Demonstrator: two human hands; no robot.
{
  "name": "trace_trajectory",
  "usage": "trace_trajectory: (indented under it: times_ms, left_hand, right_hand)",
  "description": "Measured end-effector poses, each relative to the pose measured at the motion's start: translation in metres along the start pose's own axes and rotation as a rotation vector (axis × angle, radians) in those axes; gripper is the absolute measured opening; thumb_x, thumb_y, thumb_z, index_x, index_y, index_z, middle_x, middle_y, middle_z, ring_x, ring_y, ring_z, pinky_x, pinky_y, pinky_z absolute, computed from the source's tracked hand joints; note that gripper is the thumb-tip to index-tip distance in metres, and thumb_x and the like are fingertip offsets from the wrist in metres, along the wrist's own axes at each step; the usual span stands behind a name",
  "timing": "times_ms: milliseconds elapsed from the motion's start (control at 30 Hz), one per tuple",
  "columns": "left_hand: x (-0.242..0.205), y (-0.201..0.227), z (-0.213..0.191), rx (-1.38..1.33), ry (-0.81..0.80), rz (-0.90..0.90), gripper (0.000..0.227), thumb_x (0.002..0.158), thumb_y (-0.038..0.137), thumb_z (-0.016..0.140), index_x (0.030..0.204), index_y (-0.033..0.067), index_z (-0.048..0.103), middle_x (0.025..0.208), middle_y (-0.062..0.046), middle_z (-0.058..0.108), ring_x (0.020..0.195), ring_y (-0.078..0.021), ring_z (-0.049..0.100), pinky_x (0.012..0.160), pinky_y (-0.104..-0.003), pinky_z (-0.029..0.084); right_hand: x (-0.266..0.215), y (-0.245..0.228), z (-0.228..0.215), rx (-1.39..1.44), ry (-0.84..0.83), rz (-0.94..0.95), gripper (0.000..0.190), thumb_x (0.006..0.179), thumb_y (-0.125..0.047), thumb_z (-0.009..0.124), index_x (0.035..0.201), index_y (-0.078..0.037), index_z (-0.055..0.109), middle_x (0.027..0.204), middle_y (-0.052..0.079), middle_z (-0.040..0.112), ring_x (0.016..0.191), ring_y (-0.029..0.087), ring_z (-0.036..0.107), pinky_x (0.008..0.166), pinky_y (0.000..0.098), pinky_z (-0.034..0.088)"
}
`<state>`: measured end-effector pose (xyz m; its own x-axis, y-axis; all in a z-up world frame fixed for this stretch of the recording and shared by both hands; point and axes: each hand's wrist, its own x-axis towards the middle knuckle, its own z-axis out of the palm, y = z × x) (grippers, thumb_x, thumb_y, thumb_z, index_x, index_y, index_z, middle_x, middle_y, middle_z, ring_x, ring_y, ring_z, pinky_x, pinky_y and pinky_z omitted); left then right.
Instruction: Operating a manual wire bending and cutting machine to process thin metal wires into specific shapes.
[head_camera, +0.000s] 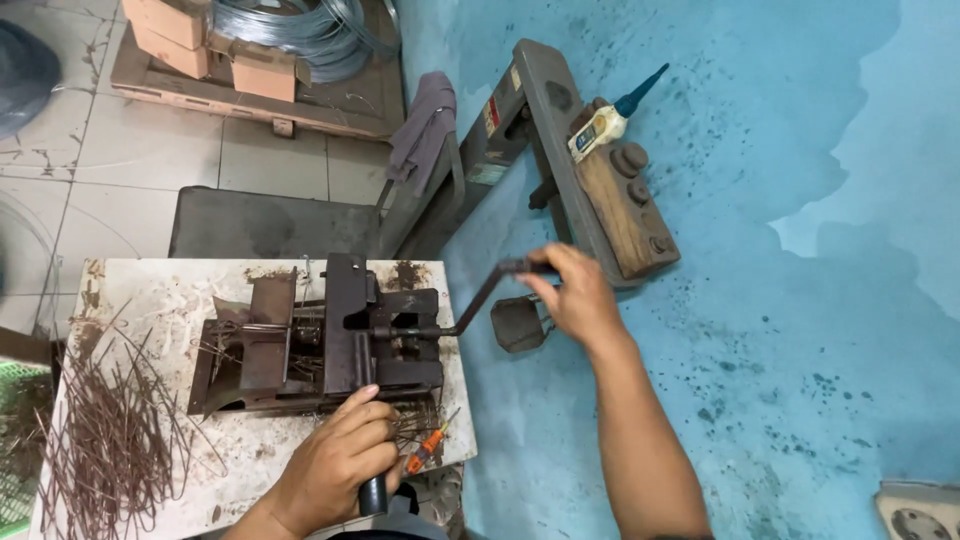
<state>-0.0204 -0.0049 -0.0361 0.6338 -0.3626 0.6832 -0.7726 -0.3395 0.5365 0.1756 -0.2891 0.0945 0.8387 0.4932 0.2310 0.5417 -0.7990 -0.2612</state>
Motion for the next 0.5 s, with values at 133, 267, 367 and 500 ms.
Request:
trace_trajectory:
  times_ms: [133, 267, 367, 500]
  left_hand:
    - [-0.002, -0.006, 0.009, 0.055, 0.105, 0.017, 0.024, 0.087, 0.011, 0.067, 0.066, 0.0076, 0.057, 0.074, -0.007, 0.056, 0.088, -0.0254, 0.063, 0.111, -0.055, 0.042]
    - [-0.002, -0.006, 0.010, 0.078, 0.150, 0.065, 0.024, 0.088, 0.010, 0.066, 0.067, 0.0088, 0.056, 0.070, -0.006, 0.051, 0.081, -0.0255, 0.060, 0.108, -0.053, 0.045]
    - [-0.004, -0.008, 0.010, 0.069, 0.155, 0.073, 0.025, 0.091, 0.011, 0.064, 0.067, 0.0081, 0.056, 0.069, -0.005, 0.049, 0.079, -0.0261, 0.059, 0.107, -0.055, 0.045]
    - [-0.005, -0.008, 0.015, 0.023, 0.176, 0.047, 0.028, 0.090, 0.008, 0.064, 0.064, 0.0105, 0.053, 0.067, -0.002, 0.044, 0.075, -0.0234, 0.055, 0.108, -0.054, 0.044]
  right_hand:
    - [0.062, 0.057, 0.114, -0.065, 0.207, -0.108, 0.033, 0.087, -0.029, 0.079, 0.113, -0.008, 0.073, 0.108, 0.007, 0.074, 0.103, 0.031, 0.065, 0.087, 0.0428, 0.051]
    - [0.026, 0.123, 0.262, -0.006, -0.359, 0.155, 0.027, 0.089, -0.030, 0.069, 0.111, -0.017, 0.071, 0.109, 0.014, 0.073, 0.098, 0.035, 0.068, 0.078, 0.0448, 0.051]
    - [-0.038, 0.090, 0.268, -0.035, -0.632, 0.113, 0.021, 0.088, -0.027, 0.065, 0.102, -0.013, 0.070, 0.104, 0.018, 0.072, 0.093, 0.038, 0.067, 0.072, 0.0471, 0.049]
    - [-0.107, -0.029, 0.136, 0.230, -0.914, 0.218, 0.033, 0.100, -0.030, 0.058, 0.125, -0.009, 0.063, 0.120, 0.013, 0.067, 0.102, 0.032, 0.063, 0.078, 0.0422, 0.049]
